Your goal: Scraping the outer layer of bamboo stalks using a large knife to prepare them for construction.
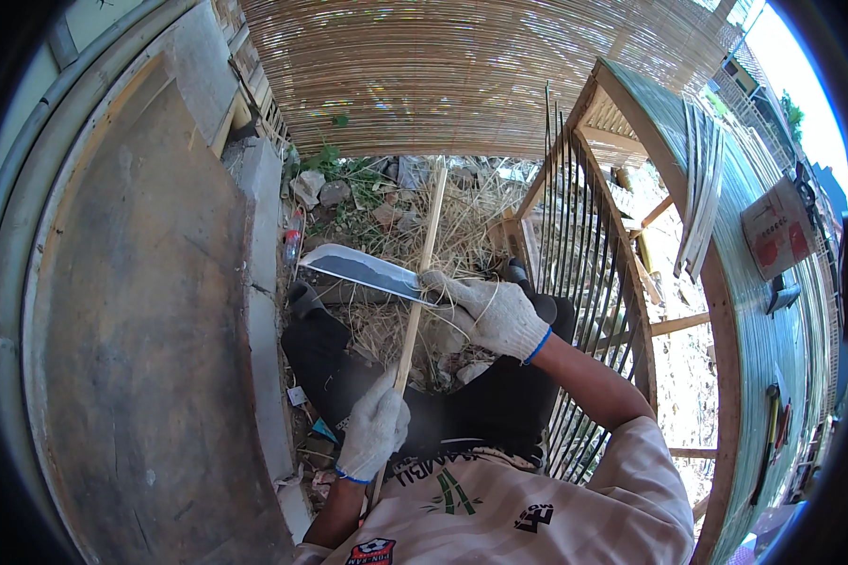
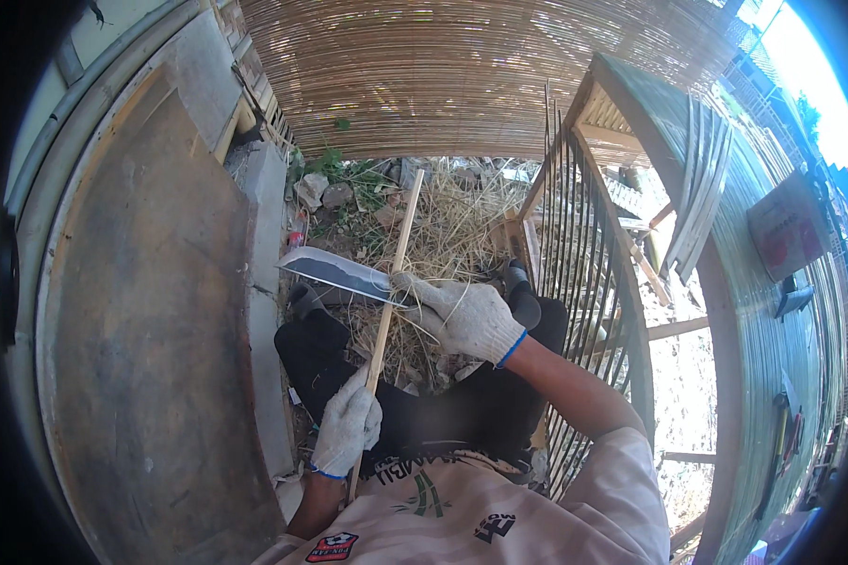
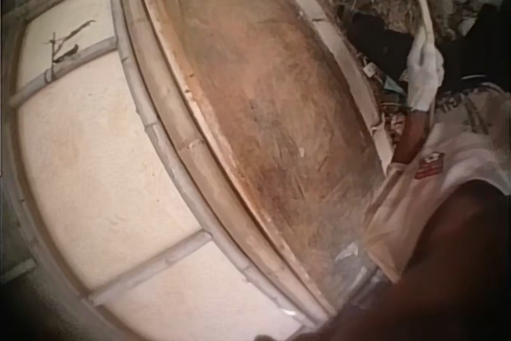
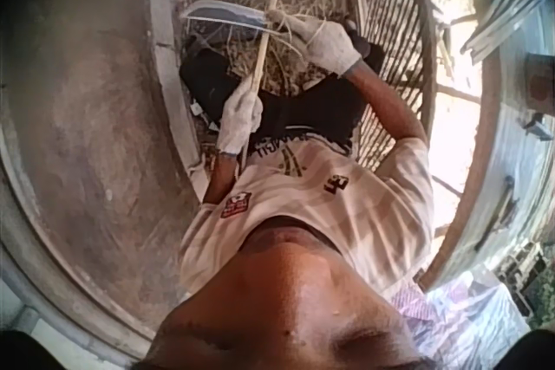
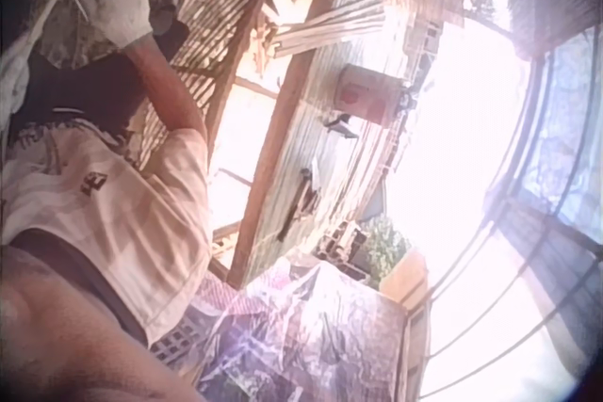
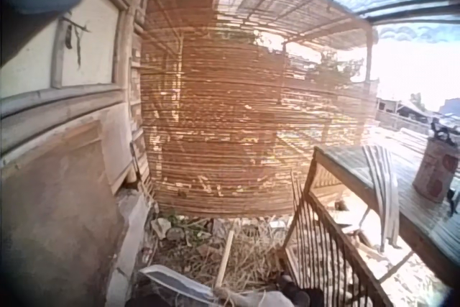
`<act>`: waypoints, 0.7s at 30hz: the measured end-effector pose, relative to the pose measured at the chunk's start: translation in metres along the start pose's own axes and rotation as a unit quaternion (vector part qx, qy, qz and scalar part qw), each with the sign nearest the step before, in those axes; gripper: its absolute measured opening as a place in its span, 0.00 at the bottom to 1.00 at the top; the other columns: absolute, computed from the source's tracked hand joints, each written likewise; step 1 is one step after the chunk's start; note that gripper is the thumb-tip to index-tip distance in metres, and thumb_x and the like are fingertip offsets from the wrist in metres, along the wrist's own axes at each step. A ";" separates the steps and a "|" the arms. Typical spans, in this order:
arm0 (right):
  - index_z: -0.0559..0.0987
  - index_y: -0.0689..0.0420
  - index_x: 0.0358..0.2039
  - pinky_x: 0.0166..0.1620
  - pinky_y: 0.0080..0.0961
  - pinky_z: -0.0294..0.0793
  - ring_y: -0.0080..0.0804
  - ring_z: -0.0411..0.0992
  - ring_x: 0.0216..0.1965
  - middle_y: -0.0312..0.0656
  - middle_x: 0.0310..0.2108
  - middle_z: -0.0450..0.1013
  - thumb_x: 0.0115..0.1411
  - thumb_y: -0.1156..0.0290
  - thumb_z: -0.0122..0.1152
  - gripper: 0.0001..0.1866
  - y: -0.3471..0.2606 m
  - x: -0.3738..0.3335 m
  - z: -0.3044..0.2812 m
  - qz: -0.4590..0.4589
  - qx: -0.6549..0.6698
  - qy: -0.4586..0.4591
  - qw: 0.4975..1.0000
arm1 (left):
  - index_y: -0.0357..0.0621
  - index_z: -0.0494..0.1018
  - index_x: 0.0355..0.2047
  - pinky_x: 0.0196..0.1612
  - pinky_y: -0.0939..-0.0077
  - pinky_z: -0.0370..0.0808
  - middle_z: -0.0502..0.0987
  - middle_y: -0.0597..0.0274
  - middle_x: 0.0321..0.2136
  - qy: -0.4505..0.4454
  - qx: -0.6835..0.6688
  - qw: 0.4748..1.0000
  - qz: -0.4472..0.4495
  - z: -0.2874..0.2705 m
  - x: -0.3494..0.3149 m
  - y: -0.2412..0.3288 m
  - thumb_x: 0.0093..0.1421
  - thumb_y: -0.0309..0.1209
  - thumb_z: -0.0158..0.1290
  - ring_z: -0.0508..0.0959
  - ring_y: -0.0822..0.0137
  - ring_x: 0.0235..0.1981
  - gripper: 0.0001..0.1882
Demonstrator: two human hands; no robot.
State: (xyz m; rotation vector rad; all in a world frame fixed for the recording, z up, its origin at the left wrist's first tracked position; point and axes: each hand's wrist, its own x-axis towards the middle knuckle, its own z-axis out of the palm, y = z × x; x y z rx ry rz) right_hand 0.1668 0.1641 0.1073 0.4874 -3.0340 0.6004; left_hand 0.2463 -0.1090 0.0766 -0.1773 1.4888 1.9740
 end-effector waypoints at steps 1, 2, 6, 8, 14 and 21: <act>0.67 0.40 0.72 0.36 0.46 0.81 0.48 0.82 0.34 0.46 0.34 0.79 0.71 0.53 0.59 0.30 0.004 0.002 0.002 -0.001 0.001 0.000 1.000 | 0.47 0.60 0.75 0.16 0.83 0.63 0.65 0.73 0.19 -0.001 0.006 1.000 -0.008 -0.002 -0.004 -0.002 0.79 0.32 0.44 0.63 0.81 0.15 0.27; 0.68 0.40 0.72 0.37 0.47 0.81 0.50 0.81 0.34 0.47 0.34 0.79 0.71 0.54 0.59 0.30 0.011 0.006 0.002 0.006 0.016 0.051 0.999 | 0.46 0.60 0.75 0.16 0.83 0.63 0.65 0.73 0.19 -0.002 0.013 1.000 -0.016 -0.003 -0.008 -0.003 0.79 0.32 0.44 0.63 0.81 0.15 0.26; 0.68 0.42 0.72 0.42 0.48 0.81 0.54 0.81 0.37 0.50 0.34 0.80 0.73 0.56 0.56 0.28 0.052 0.018 -0.007 0.061 0.008 0.122 0.991 | 0.42 0.63 0.73 0.19 0.83 0.63 0.64 0.74 0.20 -0.040 0.008 0.998 -0.047 -0.005 -0.028 -0.011 0.78 0.30 0.44 0.63 0.82 0.17 0.25; 0.68 0.43 0.72 0.44 0.49 0.80 0.55 0.81 0.38 0.51 0.34 0.81 0.74 0.56 0.55 0.28 0.059 0.026 -0.021 0.097 -0.011 0.117 0.988 | 0.43 0.63 0.73 0.18 0.84 0.63 0.64 0.74 0.20 -0.037 0.026 0.998 -0.052 -0.010 -0.037 -0.021 0.78 0.31 0.43 0.62 0.82 0.16 0.25; 0.65 0.48 0.74 0.48 0.53 0.77 0.64 0.80 0.41 0.57 0.35 0.82 0.77 0.53 0.50 0.29 0.077 0.021 -0.020 0.084 -0.016 0.244 0.966 | 0.42 0.65 0.71 0.18 0.84 0.63 0.64 0.73 0.18 -0.062 0.097 0.993 -0.013 -0.020 -0.050 -0.035 0.78 0.33 0.42 0.63 0.81 0.16 0.24; 0.61 0.45 0.76 0.41 0.47 0.81 0.55 0.82 0.37 0.53 0.37 0.81 0.74 0.52 0.54 0.34 0.007 -0.020 0.014 0.034 0.137 0.091 0.986 | 0.45 0.64 0.72 0.16 0.79 0.62 0.59 0.74 0.17 -0.012 -0.068 0.997 -0.016 -0.010 0.003 -0.001 0.78 0.38 0.41 0.60 0.78 0.12 0.25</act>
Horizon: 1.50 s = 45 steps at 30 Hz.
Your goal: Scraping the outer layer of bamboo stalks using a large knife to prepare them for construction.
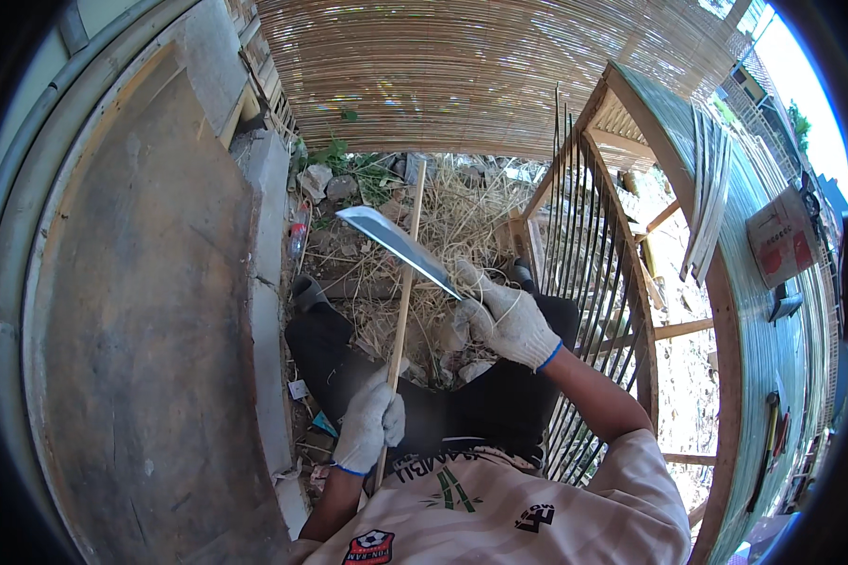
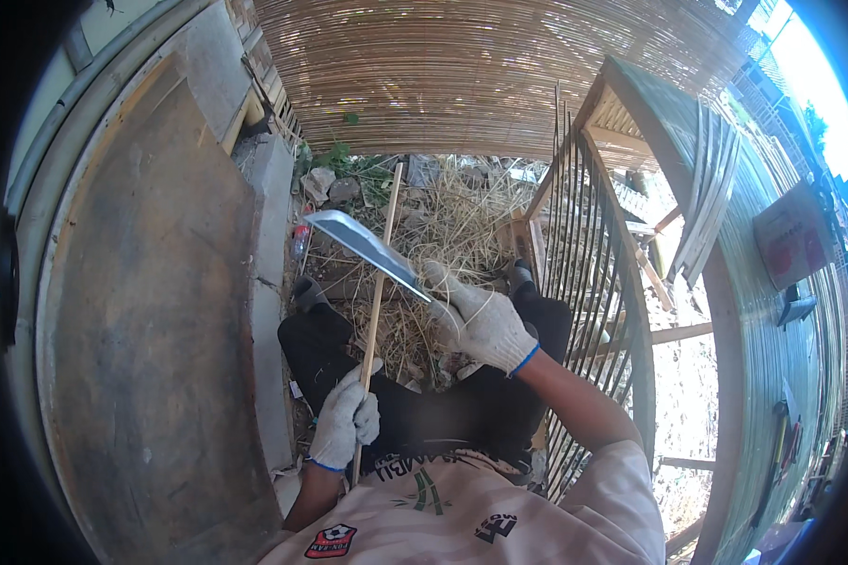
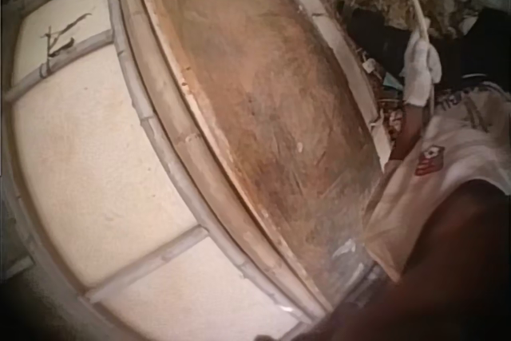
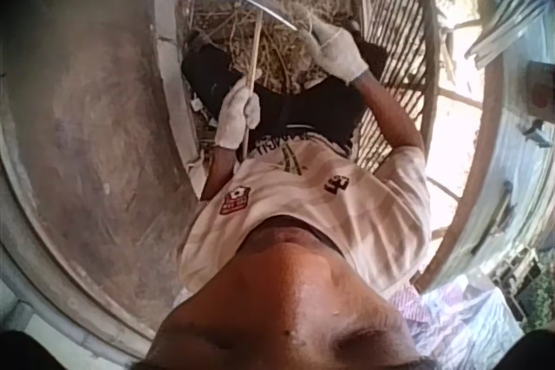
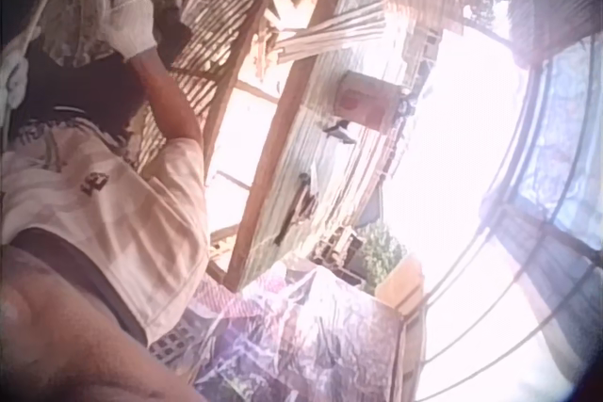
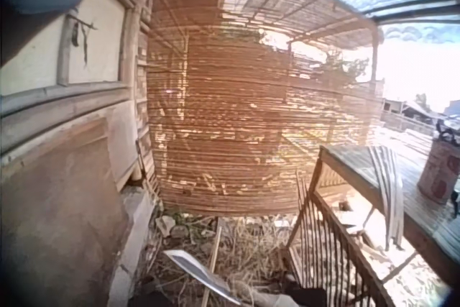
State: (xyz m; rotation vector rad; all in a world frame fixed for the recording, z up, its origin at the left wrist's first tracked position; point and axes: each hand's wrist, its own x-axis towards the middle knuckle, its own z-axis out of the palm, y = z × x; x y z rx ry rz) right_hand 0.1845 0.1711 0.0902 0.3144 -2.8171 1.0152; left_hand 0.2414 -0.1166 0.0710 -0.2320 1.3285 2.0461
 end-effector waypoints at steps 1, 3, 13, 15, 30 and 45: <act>0.63 0.44 0.75 0.39 0.46 0.82 0.53 0.82 0.36 0.52 0.36 0.81 0.74 0.51 0.55 0.33 -0.008 -0.003 0.006 -0.031 -0.020 -0.028 0.999 | 0.46 0.64 0.72 0.16 0.79 0.62 0.59 0.74 0.16 -0.015 -0.031 0.999 -0.012 0.002 0.007 0.004 0.78 0.38 0.41 0.60 0.77 0.12 0.25; 0.66 0.39 0.73 0.32 0.46 0.81 0.50 0.81 0.30 0.48 0.31 0.78 0.73 0.50 0.56 0.30 -0.028 -0.007 0.009 -0.060 -0.077 -0.095 0.991 | 0.49 0.63 0.72 0.14 0.78 0.61 0.58 0.75 0.15 -0.042 -0.077 0.995 -0.039 0.009 0.017 0.009 0.78 0.38 0.42 0.59 0.76 0.11 0.25; 0.65 0.37 0.74 0.29 0.44 0.80 0.48 0.80 0.26 0.45 0.28 0.76 0.72 0.47 0.56 0.32 -0.045 0.003 -0.001 -0.074 -0.126 -0.148 0.978 | 0.49 0.60 0.74 0.14 0.80 0.59 0.57 0.75 0.15 -0.089 -0.133 0.986 -0.052 0.006 0.005 0.016 0.78 0.37 0.41 0.57 0.78 0.10 0.27; 0.65 0.37 0.74 0.30 0.44 0.81 0.48 0.80 0.27 0.45 0.28 0.76 0.72 0.48 0.56 0.32 -0.041 0.007 0.002 -0.054 -0.144 -0.170 0.973 | 0.46 0.59 0.75 0.14 0.80 0.59 0.57 0.75 0.15 -0.078 -0.114 0.988 -0.071 0.004 0.002 0.017 0.77 0.36 0.41 0.57 0.78 0.10 0.28; 0.69 0.44 0.72 0.52 0.50 0.78 0.55 0.83 0.40 0.54 0.35 0.82 0.76 0.52 0.51 0.27 0.049 0.061 -0.056 0.146 -0.093 0.082 0.981 | 0.45 0.64 0.72 0.15 0.80 0.58 0.58 0.75 0.16 -0.112 -0.042 0.987 -0.110 -0.032 -0.046 -0.022 0.77 0.36 0.41 0.57 0.79 0.11 0.25; 0.67 0.39 0.72 0.30 0.42 0.79 0.47 0.79 0.27 0.43 0.31 0.77 0.71 0.50 0.60 0.32 -0.038 -0.012 0.010 -0.085 -0.089 -0.153 0.980 | 0.48 0.64 0.72 0.12 0.78 0.60 0.56 0.74 0.14 -0.145 -0.359 0.911 -0.145 -0.008 0.009 -0.005 0.78 0.33 0.37 0.57 0.77 0.09 0.24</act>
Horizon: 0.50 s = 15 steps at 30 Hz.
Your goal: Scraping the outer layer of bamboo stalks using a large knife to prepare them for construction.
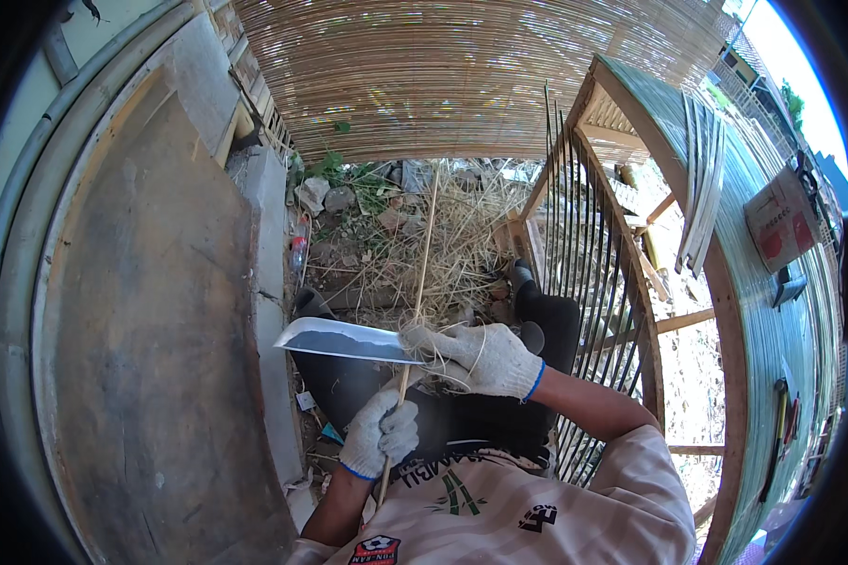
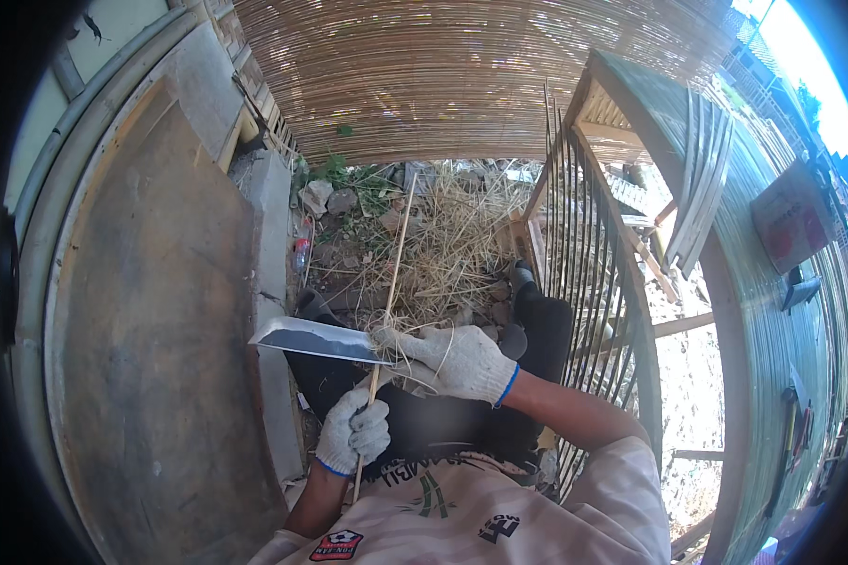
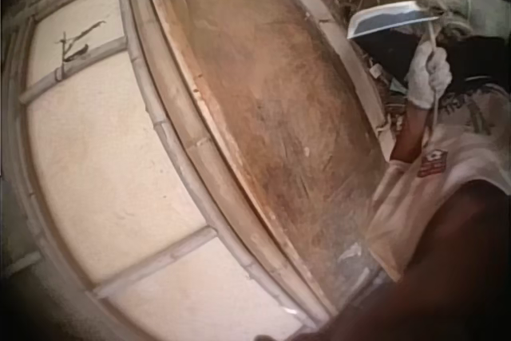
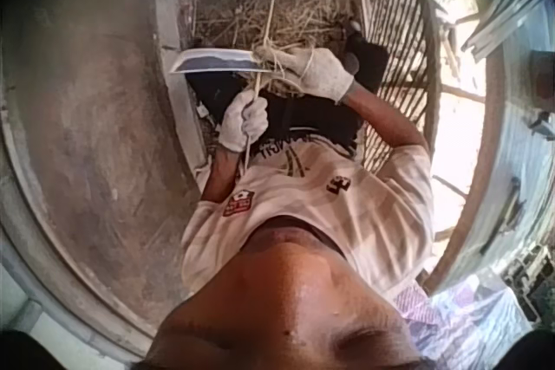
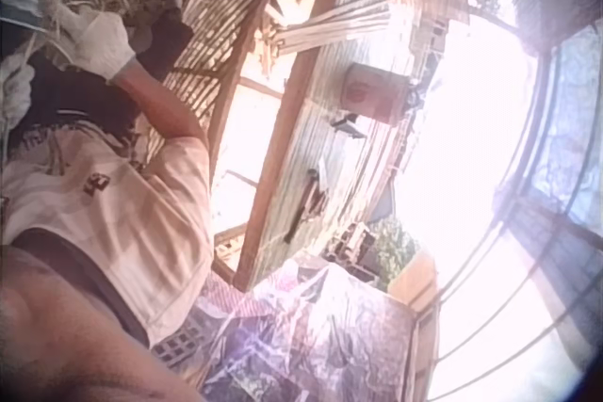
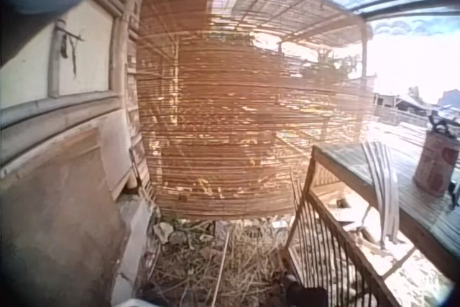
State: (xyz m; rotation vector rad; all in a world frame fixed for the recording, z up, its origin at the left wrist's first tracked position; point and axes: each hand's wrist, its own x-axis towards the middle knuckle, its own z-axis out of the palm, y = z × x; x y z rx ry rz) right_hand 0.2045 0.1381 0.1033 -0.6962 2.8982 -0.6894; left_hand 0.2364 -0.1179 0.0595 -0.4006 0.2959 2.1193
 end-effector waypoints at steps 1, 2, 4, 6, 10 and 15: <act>0.67 0.39 0.72 0.30 0.42 0.79 0.47 0.79 0.27 0.43 0.31 0.77 0.71 0.50 0.60 0.32 0.004 -0.001 0.002 0.002 0.000 0.000 1.000 | 0.48 0.64 0.72 0.12 0.78 0.60 0.56 0.74 0.14 0.000 0.000 1.000 -0.002 0.001 -0.001 -0.001 0.78 0.33 0.37 0.57 0.77 0.09 0.24; 0.67 0.39 0.72 0.30 0.42 0.79 0.47 0.79 0.27 0.44 0.31 0.77 0.71 0.50 0.60 0.32 0.008 0.000 0.002 0.000 -0.009 0.020 1.000 | 0.48 0.64 0.71 0.13 0.78 0.60 0.56 0.74 0.15 0.005 0.027 1.000 0.001 0.003 -0.002 -0.001 0.78 0.34 0.37 0.57 0.77 0.09 0.24; 0.68 0.41 0.72 0.32 0.42 0.79 0.47 0.80 0.29 0.44 0.32 0.78 0.71 0.50 0.60 0.32 0.009 0.004 -0.011 0.038 -0.014 0.010 0.999 | 0.48 0.65 0.71 0.13 0.78 0.60 0.56 0.75 0.15 0.011 0.054 0.998 0.005 0.003 -0.005 -0.003 0.78 0.34 0.37 0.56 0.77 0.09 0.24; 0.68 0.42 0.73 0.35 0.42 0.80 0.47 0.81 0.32 0.45 0.36 0.79 0.71 0.51 0.60 0.32 0.021 0.009 -0.013 0.050 -0.012 0.027 0.998 | 0.48 0.65 0.71 0.14 0.78 0.59 0.55 0.75 0.15 0.016 0.124 0.992 0.013 -0.001 -0.013 -0.008 0.78 0.35 0.39 0.56 0.78 0.10 0.24; 0.63 0.41 0.75 0.38 0.45 0.82 0.48 0.81 0.34 0.46 0.32 0.78 0.71 0.52 0.59 0.35 0.051 0.012 -0.008 0.029 -0.015 0.096 0.995 | 0.48 0.65 0.71 0.14 0.79 0.59 0.55 0.76 0.15 0.015 0.136 0.991 0.001 -0.008 -0.020 -0.013 0.78 0.36 0.40 0.55 0.79 0.10 0.24; 0.63 0.39 0.75 0.42 0.47 0.82 0.49 0.82 0.39 0.51 0.40 0.81 0.73 0.53 0.57 0.33 0.065 0.019 -0.019 0.101 0.007 0.094 0.990 | 0.48 0.65 0.70 0.14 0.80 0.58 0.55 0.76 0.15 0.009 0.134 0.991 -0.027 -0.023 -0.036 -0.015 0.78 0.37 0.41 0.55 0.79 0.10 0.23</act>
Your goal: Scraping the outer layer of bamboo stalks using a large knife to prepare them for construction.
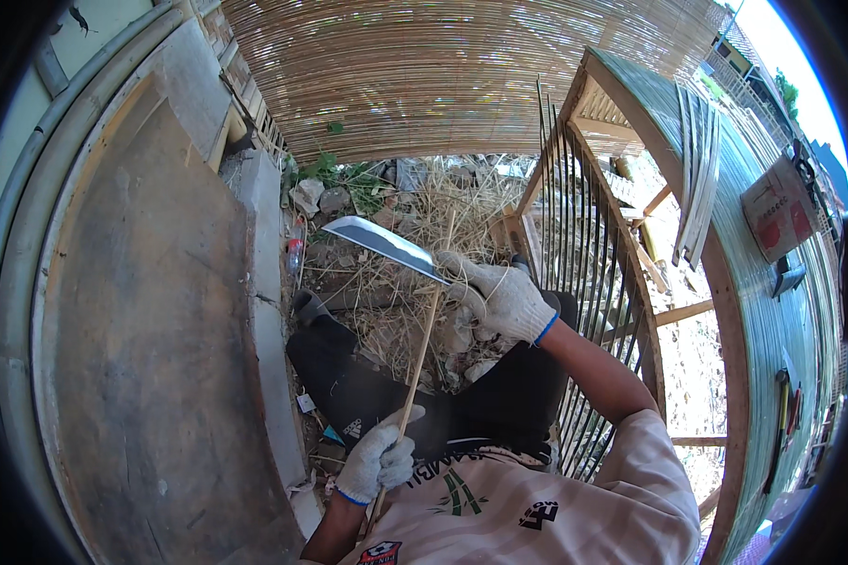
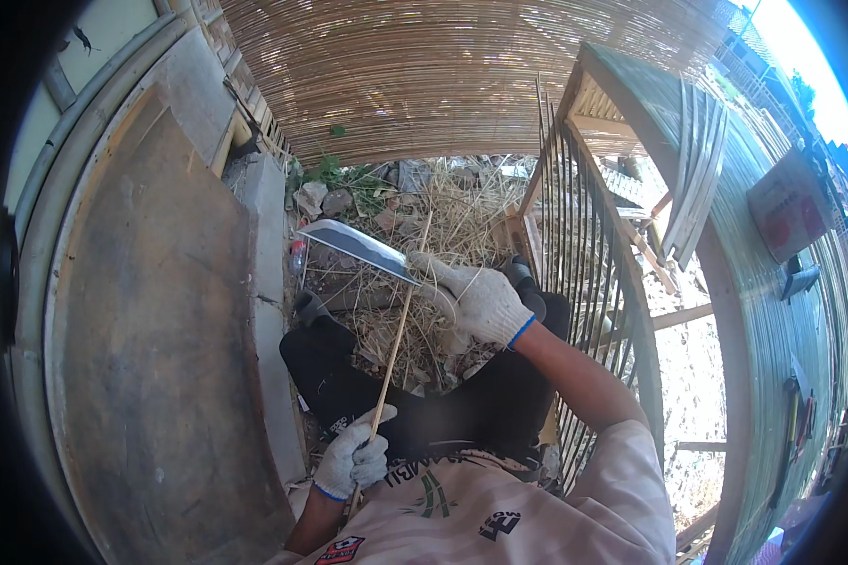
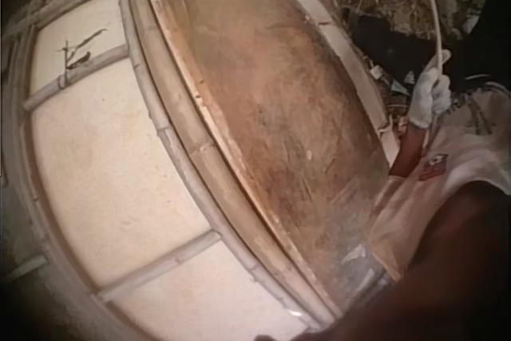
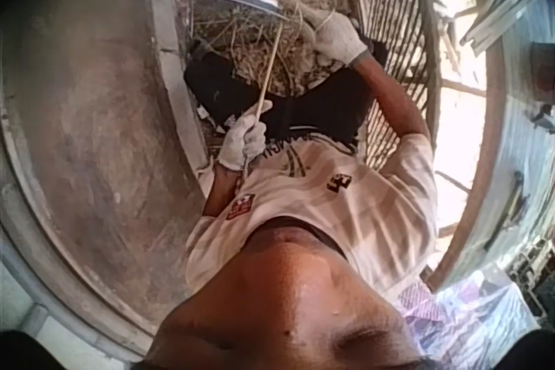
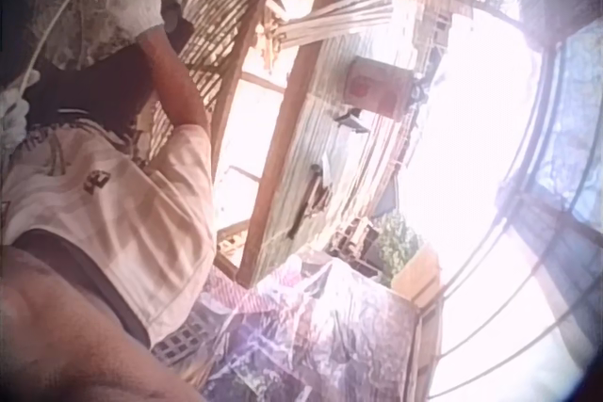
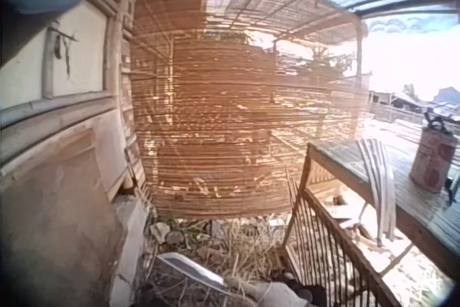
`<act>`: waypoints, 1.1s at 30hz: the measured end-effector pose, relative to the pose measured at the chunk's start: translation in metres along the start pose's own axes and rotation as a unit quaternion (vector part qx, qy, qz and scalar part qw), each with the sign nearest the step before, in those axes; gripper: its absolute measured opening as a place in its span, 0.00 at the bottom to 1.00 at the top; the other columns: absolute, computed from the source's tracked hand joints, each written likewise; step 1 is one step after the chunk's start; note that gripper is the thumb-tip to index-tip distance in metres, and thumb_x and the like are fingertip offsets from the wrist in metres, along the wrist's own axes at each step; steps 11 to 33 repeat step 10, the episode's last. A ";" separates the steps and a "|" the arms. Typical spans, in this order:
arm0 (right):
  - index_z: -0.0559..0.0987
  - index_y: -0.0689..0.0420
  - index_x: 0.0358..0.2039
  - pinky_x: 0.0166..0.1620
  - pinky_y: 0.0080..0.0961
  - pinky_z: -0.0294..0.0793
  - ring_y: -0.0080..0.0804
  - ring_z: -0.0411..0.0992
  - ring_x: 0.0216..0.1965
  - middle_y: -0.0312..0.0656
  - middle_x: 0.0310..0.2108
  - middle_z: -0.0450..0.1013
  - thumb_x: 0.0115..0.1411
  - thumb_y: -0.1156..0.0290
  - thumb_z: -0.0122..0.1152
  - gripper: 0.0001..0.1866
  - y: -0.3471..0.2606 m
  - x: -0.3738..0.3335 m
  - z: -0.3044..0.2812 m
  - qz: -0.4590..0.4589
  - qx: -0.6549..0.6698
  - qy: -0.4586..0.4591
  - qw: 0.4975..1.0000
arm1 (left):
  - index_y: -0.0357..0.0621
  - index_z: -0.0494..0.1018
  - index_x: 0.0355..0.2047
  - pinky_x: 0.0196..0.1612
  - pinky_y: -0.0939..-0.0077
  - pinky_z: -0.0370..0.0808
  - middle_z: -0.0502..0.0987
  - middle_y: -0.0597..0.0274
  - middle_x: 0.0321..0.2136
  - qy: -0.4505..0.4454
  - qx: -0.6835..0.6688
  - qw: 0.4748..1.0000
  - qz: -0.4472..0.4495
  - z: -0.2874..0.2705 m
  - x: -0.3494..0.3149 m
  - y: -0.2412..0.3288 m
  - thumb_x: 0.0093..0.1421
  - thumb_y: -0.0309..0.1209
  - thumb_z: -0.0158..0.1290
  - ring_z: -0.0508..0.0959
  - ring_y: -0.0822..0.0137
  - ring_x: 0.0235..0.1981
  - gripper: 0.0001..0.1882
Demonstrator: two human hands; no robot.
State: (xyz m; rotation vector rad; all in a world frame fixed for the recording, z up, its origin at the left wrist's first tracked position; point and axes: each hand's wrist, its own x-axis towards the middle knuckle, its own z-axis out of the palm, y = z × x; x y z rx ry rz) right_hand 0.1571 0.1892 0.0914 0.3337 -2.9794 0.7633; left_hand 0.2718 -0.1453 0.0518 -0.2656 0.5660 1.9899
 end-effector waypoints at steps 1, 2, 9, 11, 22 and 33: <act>0.63 0.39 0.76 0.42 0.47 0.82 0.52 0.82 0.38 0.53 0.37 0.82 0.74 0.53 0.55 0.32 -0.005 0.004 -0.013 0.049 0.022 -0.026 0.998 | 0.48 0.65 0.70 0.14 0.80 0.58 0.55 0.76 0.15 0.000 0.001 1.000 -0.002 -0.003 -0.005 -0.001 0.78 0.37 0.41 0.55 0.79 0.10 0.23; 0.63 0.39 0.76 0.42 0.47 0.82 0.52 0.82 0.38 0.53 0.37 0.82 0.74 0.53 0.55 0.32 0.002 0.008 -0.014 0.051 0.023 -0.025 0.998 | 0.48 0.65 0.70 0.14 0.80 0.57 0.56 0.76 0.15 0.015 0.020 1.000 -0.015 -0.006 -0.010 -0.002 0.78 0.37 0.42 0.55 0.79 0.10 0.23; 0.67 0.44 0.74 0.41 0.47 0.80 0.53 0.83 0.35 0.56 0.28 0.79 0.77 0.49 0.49 0.29 0.060 0.031 0.001 0.073 0.062 0.130 0.987 | 0.48 0.66 0.69 0.14 0.79 0.57 0.57 0.73 0.15 0.037 0.051 0.997 -0.054 -0.032 -0.040 -0.007 0.77 0.37 0.42 0.56 0.77 0.10 0.24; 0.66 0.45 0.74 0.46 0.44 0.80 0.47 0.85 0.38 0.61 0.33 0.81 0.76 0.47 0.51 0.31 0.060 0.034 -0.005 0.187 0.142 0.065 0.970 | 0.49 0.65 0.71 0.13 0.77 0.57 0.57 0.71 0.14 0.022 0.083 0.996 -0.020 -0.036 -0.043 -0.003 0.77 0.36 0.42 0.55 0.76 0.09 0.24; 0.66 0.45 0.74 0.46 0.44 0.80 0.47 0.85 0.38 0.61 0.33 0.81 0.76 0.47 0.51 0.31 0.060 0.034 -0.005 0.187 0.142 0.065 0.970 | 0.49 0.65 0.71 0.13 0.77 0.57 0.57 0.71 0.14 0.022 0.083 0.996 -0.020 -0.036 -0.043 -0.003 0.77 0.36 0.42 0.55 0.76 0.09 0.24; 0.66 0.45 0.74 0.46 0.44 0.80 0.47 0.85 0.38 0.61 0.33 0.81 0.76 0.47 0.51 0.31 0.060 0.034 -0.005 0.187 0.142 0.065 0.970 | 0.49 0.65 0.71 0.13 0.77 0.57 0.57 0.71 0.14 0.022 0.083 0.996 -0.020 -0.036 -0.043 -0.003 0.77 0.36 0.42 0.55 0.76 0.09 0.24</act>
